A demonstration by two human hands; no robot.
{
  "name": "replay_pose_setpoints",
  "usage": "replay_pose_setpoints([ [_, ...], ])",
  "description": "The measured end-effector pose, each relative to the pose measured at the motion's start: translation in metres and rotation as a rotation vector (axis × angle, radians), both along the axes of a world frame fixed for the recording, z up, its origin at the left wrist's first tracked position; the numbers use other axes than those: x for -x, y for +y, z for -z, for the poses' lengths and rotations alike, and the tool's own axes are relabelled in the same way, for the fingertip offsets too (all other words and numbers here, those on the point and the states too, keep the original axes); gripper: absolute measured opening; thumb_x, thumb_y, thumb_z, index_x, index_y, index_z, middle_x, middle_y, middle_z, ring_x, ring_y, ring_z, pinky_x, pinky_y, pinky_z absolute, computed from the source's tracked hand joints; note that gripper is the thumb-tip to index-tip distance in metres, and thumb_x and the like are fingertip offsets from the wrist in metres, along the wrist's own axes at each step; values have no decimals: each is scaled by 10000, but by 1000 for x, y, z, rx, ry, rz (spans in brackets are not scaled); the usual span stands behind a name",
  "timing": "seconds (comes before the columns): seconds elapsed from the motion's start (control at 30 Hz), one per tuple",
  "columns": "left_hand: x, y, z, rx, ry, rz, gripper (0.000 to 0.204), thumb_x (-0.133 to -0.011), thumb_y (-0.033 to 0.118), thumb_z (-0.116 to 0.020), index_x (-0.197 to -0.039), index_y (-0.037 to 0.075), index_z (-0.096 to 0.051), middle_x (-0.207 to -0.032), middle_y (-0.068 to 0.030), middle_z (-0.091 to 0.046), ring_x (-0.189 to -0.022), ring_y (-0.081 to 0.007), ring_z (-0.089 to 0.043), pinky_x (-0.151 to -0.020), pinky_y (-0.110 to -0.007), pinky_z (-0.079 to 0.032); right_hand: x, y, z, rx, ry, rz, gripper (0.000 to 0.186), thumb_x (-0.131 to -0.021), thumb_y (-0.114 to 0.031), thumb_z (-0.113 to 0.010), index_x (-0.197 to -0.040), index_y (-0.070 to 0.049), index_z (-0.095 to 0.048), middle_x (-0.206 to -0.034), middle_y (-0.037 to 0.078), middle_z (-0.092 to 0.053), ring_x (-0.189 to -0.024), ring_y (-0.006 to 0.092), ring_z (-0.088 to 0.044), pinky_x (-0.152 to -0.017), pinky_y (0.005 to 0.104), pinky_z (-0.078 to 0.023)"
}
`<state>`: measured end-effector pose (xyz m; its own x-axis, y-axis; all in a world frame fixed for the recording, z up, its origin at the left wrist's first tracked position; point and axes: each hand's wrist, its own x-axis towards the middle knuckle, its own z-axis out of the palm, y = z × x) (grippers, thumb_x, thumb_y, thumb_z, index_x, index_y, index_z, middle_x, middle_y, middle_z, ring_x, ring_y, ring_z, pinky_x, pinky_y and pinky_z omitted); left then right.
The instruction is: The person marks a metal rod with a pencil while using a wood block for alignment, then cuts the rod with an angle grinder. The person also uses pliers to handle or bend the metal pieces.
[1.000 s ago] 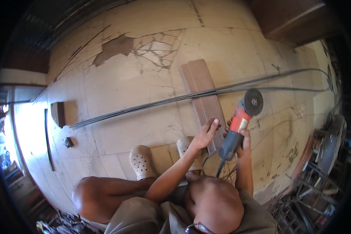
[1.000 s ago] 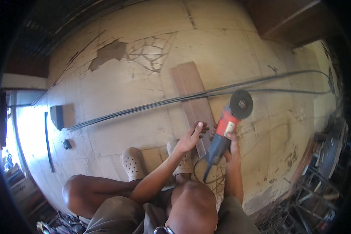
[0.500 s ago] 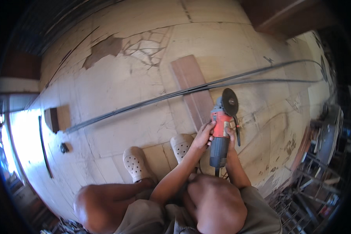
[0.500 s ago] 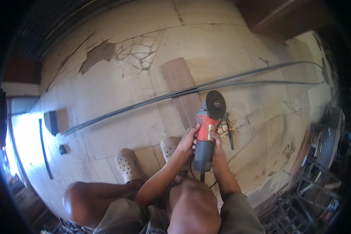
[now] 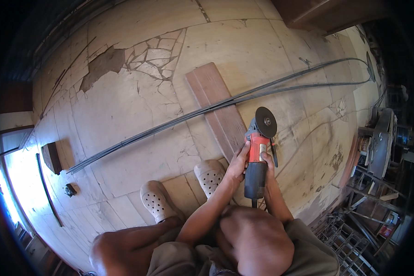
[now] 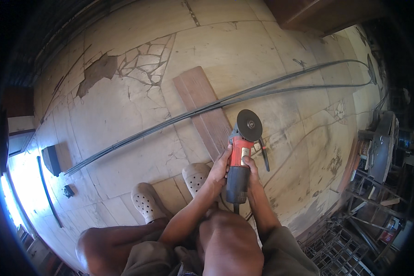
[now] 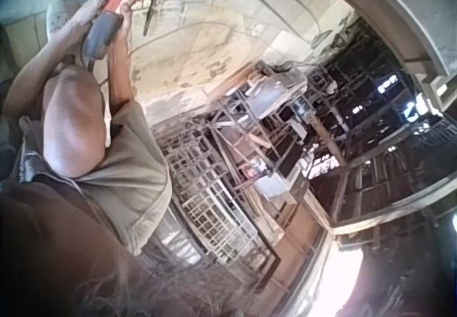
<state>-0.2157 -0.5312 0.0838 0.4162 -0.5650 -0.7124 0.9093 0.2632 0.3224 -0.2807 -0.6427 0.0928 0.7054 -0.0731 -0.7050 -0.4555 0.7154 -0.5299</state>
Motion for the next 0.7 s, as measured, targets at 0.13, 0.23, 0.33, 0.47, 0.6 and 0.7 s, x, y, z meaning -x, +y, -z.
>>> replay_pose_setpoints([
  [0.13,3,-8,11,92,41,-29,586,-925,590,-520,-1230,93,-571,-657,84,-429,-505,-37,-337,-405,-222,-227,0,-12,4,13,-20,-40,626,-833,-568,-558,-1065,13,-586,-784,156,-653,-596,268,-658,-567,348,-568],
  [0.23,6,-8,42,82,-20,35,593,-931,603,-497,-1191,78,-589,-759,-25,-583,-611,-121,-525,-510,-283,-413,-11,-12,7,-30,-46,-65,611,-840,-544,-589,-1102,7,-573,-825,148,-659,-683,257,-674,-618,341,-577],
  [0.33,5,17,63,-422,-617,36,629,-947,592,-463,-1189,23,-578,-987,-185,-670,-912,-293,-647,-795,-406,-502,-25,-7,-4,176,-36,-92,554,-809,-382,-700,-1180,-6,-532,-925,133,-654,-784,252,-681,-701,358,-579],
  [0.47,-42,112,56,-931,-864,-253,352,-975,326,-554,-1009,-21,-603,-850,-220,-647,-754,-309,-621,-699,-393,-489,-48,-5,-15,317,-141,-124,609,-758,-227,-775,-1247,-15,-482,-1028,123,-622,-862,248,-675,-778,360,-577],
  [0.6,-114,204,52,-1275,-1171,-248,336,-943,329,-608,-935,-7,-608,-745,-174,-618,-712,-333,-616,-670,-418,-476,-66,-4,-7,542,-151,-256,538,-739,-189,-796,-1172,-21,-525,-1023,89,-631,-881,187,-649,-795,334,-549],
  [0.7,-142,236,56,-1319,-1445,225,432,-921,412,-622,-991,-13,-604,-874,-177,-648,-874,-370,-621,-791,-430,-480,-74,9,14,766,-198,-387,510,-721,-183,-818,-1131,-25,-561,-989,63,-648,-879,144,-619,-784,308,-512],
])
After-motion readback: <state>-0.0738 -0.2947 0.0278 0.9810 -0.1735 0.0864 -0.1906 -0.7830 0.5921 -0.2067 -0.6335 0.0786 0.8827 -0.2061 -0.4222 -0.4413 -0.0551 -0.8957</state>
